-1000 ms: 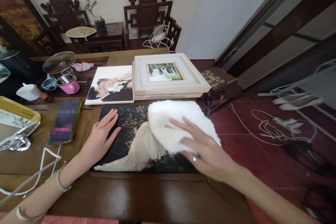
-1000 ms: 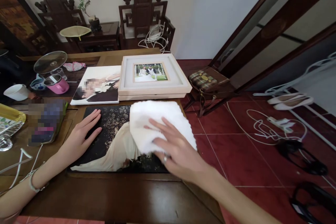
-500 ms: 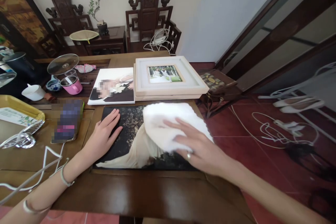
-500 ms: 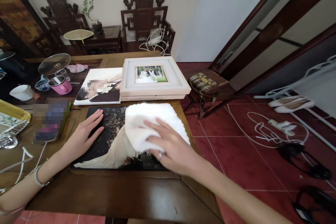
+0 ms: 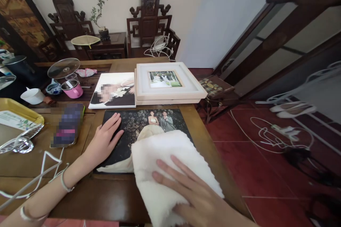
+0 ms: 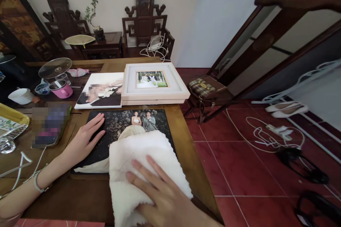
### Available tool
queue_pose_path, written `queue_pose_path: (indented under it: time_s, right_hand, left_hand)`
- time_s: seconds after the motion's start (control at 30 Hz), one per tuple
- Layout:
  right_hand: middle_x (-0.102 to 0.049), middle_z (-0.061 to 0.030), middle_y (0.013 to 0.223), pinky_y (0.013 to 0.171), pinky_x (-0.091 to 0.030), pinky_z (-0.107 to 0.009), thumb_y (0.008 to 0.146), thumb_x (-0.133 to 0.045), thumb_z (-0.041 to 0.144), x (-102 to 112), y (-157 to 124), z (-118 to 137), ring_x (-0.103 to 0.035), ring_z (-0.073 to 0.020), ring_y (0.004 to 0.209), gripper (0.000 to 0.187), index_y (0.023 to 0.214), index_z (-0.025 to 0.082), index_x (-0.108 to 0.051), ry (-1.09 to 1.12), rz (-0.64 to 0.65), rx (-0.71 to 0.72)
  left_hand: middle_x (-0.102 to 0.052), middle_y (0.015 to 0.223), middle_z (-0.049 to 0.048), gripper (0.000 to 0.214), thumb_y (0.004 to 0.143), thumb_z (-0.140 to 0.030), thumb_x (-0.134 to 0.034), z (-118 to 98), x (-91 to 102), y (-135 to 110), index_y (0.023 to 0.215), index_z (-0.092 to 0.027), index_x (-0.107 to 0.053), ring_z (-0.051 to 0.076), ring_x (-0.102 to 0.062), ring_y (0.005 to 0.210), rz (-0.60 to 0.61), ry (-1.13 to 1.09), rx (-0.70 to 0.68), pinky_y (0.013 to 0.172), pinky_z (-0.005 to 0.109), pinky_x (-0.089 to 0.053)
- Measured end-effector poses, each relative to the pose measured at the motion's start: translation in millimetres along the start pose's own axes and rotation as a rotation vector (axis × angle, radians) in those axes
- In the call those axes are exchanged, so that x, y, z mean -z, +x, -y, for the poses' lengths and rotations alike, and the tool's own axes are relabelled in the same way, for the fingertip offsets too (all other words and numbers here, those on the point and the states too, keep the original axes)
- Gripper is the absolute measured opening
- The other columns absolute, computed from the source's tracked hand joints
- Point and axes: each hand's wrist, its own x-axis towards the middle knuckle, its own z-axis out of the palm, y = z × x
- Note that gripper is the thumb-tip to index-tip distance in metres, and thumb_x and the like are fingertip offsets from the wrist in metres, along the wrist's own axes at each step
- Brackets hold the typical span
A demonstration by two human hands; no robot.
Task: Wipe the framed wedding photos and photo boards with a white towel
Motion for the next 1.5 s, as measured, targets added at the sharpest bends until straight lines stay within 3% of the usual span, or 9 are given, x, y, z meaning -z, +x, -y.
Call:
queue_pose_path:
  time_s: [0.37, 0.53, 0.7, 0.8, 0.93, 1.07, 1.23, 1.37, 1.5]
  right_hand:
    - [-0.063, -0.0139, 0.13, 0.113, -0.032, -0.058, 0.091, -0.05, 0.02, -4.9, 65.0, -101.7, -0.043, -0.0275, 0.137, 0.023, 0.105, 0.019, -0.068, -0.05, -0.075, -0.231]
    - [-0.056, -0.015, 0.139, 0.114, -0.027, -0.063, 0.083, -0.051, 0.011, -17.5, 45.9, -48.9, -0.033, -0.0323, 0.142, 0.021, 0.091, 0.016, -0.07, -0.046, -0.087, -0.077]
    - [-0.054, -0.0094, 0.143, 0.117, -0.021, -0.06, 0.083, -0.059, 0.027, -19.2, 23.5, 6.0, -0.031, -0.0333, 0.142, 0.012, 0.079, 0.02, -0.068, -0.01, 0.029, 0.057]
    - [-0.055, -0.0069, 0.142, 0.118, -0.024, -0.056, 0.085, -0.057, 0.027, -16.6, 32.1, -11.3, -0.036, -0.0293, 0.141, 0.017, 0.093, 0.021, -0.07, 0.017, 0.033, 0.034]
    - [-0.056, -0.0102, 0.14, 0.116, -0.029, -0.055, 0.085, -0.052, 0.016, -15.1, 63.0, -65.9, -0.041, -0.0273, 0.138, 0.028, 0.107, 0.018, -0.069, 0.009, -0.033, -0.096]
    - [-0.046, -0.0105, 0.148, 0.115, -0.028, -0.058, 0.087, -0.05, 0.016, -15.3, 88.1, -90.0, -0.033, -0.0301, 0.142, 0.031, 0.112, 0.018, -0.068, -0.024, -0.008, -0.229]
    - [-0.044, -0.0052, 0.15, 0.115, -0.018, -0.065, 0.081, -0.053, 0.013, -19.9, 73.9, -45.1, -0.023, -0.0323, 0.146, 0.029, 0.101, 0.023, -0.072, 0.039, 0.081, -0.154]
    - [-0.043, -0.0044, 0.152, 0.117, -0.012, -0.062, 0.081, -0.057, 0.02, -26.4, 44.4, 0.0, -0.022, -0.033, 0.146, 0.013, 0.079, 0.022, -0.07, 0.087, 0.037, -0.051]
    - [-0.045, -0.0025, 0.151, 0.118, -0.014, -0.059, 0.083, -0.057, 0.025, -24.0, 40.0, -0.5, -0.025, -0.0302, 0.146, 0.013, 0.079, 0.022, -0.069, 0.086, 0.067, -0.017]
  left_hand:
    - [-0.044, 0.151, 0.0155, 0.044, 0.1, -0.033, -0.043, 4.6, -2.3, -0.9, 0.14, -0.016, -0.05, 0.026, -0.035, 0.144, -0.037, -0.01, -0.05, 0.113, 0.051, -0.036]
    - [-0.042, 0.153, 0.0145, 0.045, 0.101, -0.034, -0.041, 1.9, -0.9, -1.5, 0.141, -0.016, -0.049, 0.026, -0.033, 0.145, -0.014, 0.008, -0.023, 0.114, 0.051, -0.035]
    - [-0.04, 0.154, 0.0131, 0.046, 0.102, -0.036, -0.036, -0.4, 0.2, -1.4, 0.141, -0.016, -0.048, 0.025, -0.032, 0.146, 0.007, 0.017, 0.005, 0.115, 0.051, -0.033]
    - [-0.039, 0.155, 0.0124, 0.046, 0.102, -0.033, -0.034, 0.3, -0.3, -1.0, 0.143, -0.017, -0.046, 0.025, -0.032, 0.145, 0.008, 0.019, 0.01, 0.115, 0.051, -0.033]
    - [-0.041, 0.154, 0.0122, 0.045, 0.102, -0.029, -0.034, 1.9, -1.2, -0.8, 0.143, -0.017, -0.046, 0.025, -0.033, 0.145, 0.003, 0.024, -0.003, 0.115, 0.05, -0.034]
    - [-0.041, 0.154, 0.013, 0.044, 0.102, -0.027, -0.034, 2.5, -1.5, -1.2, 0.142, -0.016, -0.047, 0.024, -0.033, 0.145, -0.009, 0.01, -0.021, 0.115, 0.049, -0.034]
    - [-0.041, 0.154, 0.0136, 0.044, 0.101, -0.023, -0.032, 2.3, -1.3, -1.4, 0.143, -0.016, -0.046, 0.024, -0.032, 0.145, -0.003, -0.004, -0.012, 0.115, 0.05, -0.033]
    - [-0.04, 0.154, 0.0123, 0.045, 0.101, -0.023, -0.031, 2.3, -1.8, -1.1, 0.143, -0.018, -0.046, 0.025, -0.033, 0.145, 0.005, -0.01, 0.001, 0.115, 0.05, -0.033]
    - [-0.04, 0.155, 0.0104, 0.045, 0.101, -0.023, -0.032, 2.1, -2.4, -1.0, 0.144, -0.02, -0.046, 0.025, -0.033, 0.145, 0.007, -0.01, 0.01, 0.116, 0.049, -0.033]
